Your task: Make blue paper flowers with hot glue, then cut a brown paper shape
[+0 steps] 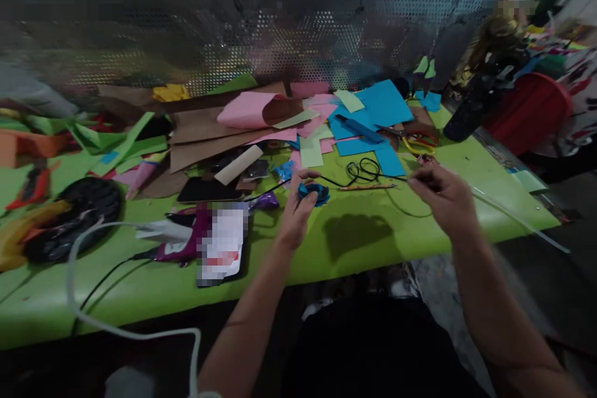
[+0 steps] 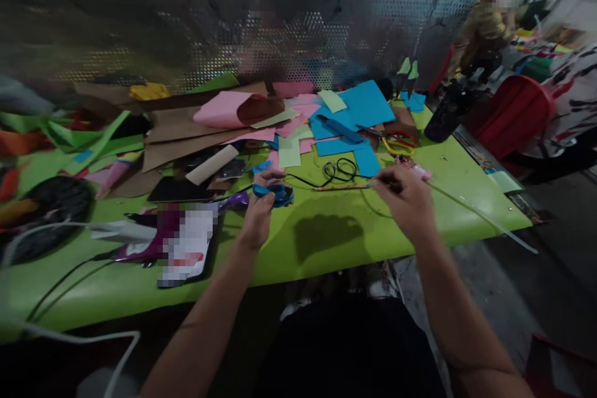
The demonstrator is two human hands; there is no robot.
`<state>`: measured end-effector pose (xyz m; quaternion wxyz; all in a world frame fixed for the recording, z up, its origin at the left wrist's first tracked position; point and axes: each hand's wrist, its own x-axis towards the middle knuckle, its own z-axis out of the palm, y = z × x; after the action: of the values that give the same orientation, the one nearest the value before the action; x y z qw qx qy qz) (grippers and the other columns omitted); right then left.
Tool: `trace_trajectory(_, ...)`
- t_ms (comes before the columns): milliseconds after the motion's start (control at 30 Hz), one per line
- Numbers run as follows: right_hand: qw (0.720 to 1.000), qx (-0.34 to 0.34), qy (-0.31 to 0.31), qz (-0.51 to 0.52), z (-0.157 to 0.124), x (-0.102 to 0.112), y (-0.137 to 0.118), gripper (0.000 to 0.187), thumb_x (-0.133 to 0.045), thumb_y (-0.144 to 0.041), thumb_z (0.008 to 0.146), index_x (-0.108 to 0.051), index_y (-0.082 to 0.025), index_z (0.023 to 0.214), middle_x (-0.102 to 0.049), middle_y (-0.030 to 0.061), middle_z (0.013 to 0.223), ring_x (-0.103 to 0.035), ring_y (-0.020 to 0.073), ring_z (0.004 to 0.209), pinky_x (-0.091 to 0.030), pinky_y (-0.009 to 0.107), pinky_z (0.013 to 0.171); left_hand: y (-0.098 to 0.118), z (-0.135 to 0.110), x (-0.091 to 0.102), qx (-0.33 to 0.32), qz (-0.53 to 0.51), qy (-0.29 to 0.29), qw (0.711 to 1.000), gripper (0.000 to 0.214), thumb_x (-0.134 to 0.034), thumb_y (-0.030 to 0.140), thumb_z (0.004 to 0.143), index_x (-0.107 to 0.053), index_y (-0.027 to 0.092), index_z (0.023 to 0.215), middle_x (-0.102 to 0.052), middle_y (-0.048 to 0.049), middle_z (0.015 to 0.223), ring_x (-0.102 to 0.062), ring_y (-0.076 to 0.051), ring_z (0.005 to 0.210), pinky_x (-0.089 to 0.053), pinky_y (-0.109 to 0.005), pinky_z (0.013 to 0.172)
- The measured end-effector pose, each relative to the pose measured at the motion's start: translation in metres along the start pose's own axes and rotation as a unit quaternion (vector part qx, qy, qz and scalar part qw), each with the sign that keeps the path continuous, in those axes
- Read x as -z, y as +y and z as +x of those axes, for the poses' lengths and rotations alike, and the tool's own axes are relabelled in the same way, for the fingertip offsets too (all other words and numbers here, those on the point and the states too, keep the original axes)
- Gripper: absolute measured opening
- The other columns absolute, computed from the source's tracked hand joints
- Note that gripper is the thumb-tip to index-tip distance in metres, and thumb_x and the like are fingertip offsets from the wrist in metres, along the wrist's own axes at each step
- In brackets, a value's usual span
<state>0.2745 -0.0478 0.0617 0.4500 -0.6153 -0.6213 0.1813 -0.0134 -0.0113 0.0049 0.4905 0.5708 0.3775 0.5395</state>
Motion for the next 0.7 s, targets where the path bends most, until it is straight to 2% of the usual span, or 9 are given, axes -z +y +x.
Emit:
trace_trajectory(133, 0.989, 0.04, -0.085, 0.113, -0.009, -0.061, -0.042, 0.011, -0.068, -0.032, 0.087, -0.068, -0.021, 0.086, -0.067, 0.0011, 0.079, -0.054, 0.0137, 0.064, -0.041, 0.027, 0.059, 0.0, 0.0, 0.001, -0.044, 0.043, 0.008, 0.998, 0.051, -0.062, 0.064, 0.084, -0.056, 0.026, 0.117, -0.056, -0.0054, 0.108, -0.056, -0.021, 0.101, -0.05, -0.034, 0.085)
trace_trajectory(267, 0.981, 0.055, -0.095, 0.16, -0.017, -0.096, -0.062, 0.007, -0.067, -0.026, 0.088, -0.067, -0.02, 0.084, -0.065, 0.0007, 0.082, -0.052, 0.0125, 0.067, -0.038, 0.026, 0.06, 0.002, -0.002, -0.001, -0.125, 0.091, 0.005, 0.988, 0.047, -0.061, 0.061, 0.088, -0.055, 0.026, 0.118, -0.055, -0.0034, 0.105, -0.059, -0.019, 0.093, -0.05, -0.032, 0.081)
trace_trajectory(433, 0.981, 0.033, -0.073, 0.174, -0.023, -0.111, -0.066, 0.013, -0.068, -0.026, 0.088, -0.061, -0.021, 0.078, -0.063, -0.0007, 0.079, -0.052, 0.0131, 0.068, -0.037, 0.027, 0.061, 0.004, -0.004, -0.002, -0.191, 0.146, 0.006, 0.971, 0.042, -0.06, 0.053, 0.093, -0.053, 0.027, 0.125, -0.055, -0.0032, 0.107, -0.06, -0.018, 0.092, -0.051, -0.033, 0.081)
trace_trajectory(600, 0.987, 0.031, -0.066, 0.144, -0.022, -0.114, -0.066, 0.013, -0.067, -0.023, 0.087, -0.059, -0.021, 0.077, -0.063, -0.0012, 0.077, -0.053, 0.0137, 0.068, -0.037, 0.027, 0.063, 0.003, -0.005, -0.001, -0.256, 0.189, 0.01, 0.948, 0.046, -0.061, 0.049, 0.092, -0.052, 0.026, 0.131, -0.056, -0.0044, 0.109, -0.061, -0.018, 0.093, -0.052, -0.032, 0.081)
trace_trajectory(700, 0.989, 0.044, -0.054, 0.133, -0.022, -0.113, -0.067, 0.011, -0.067, -0.019, 0.084, -0.059, -0.021, 0.076, -0.064, -0.001, 0.076, -0.054, 0.0139, 0.067, -0.039, 0.027, 0.064, 0.004, -0.006, -0.001, -0.273, 0.218, 0.007, 0.937, 0.048, -0.061, 0.048, 0.092, -0.05, 0.025, 0.133, -0.057, -0.0055, 0.111, -0.061, -0.018, 0.095, -0.052, -0.032, 0.081)
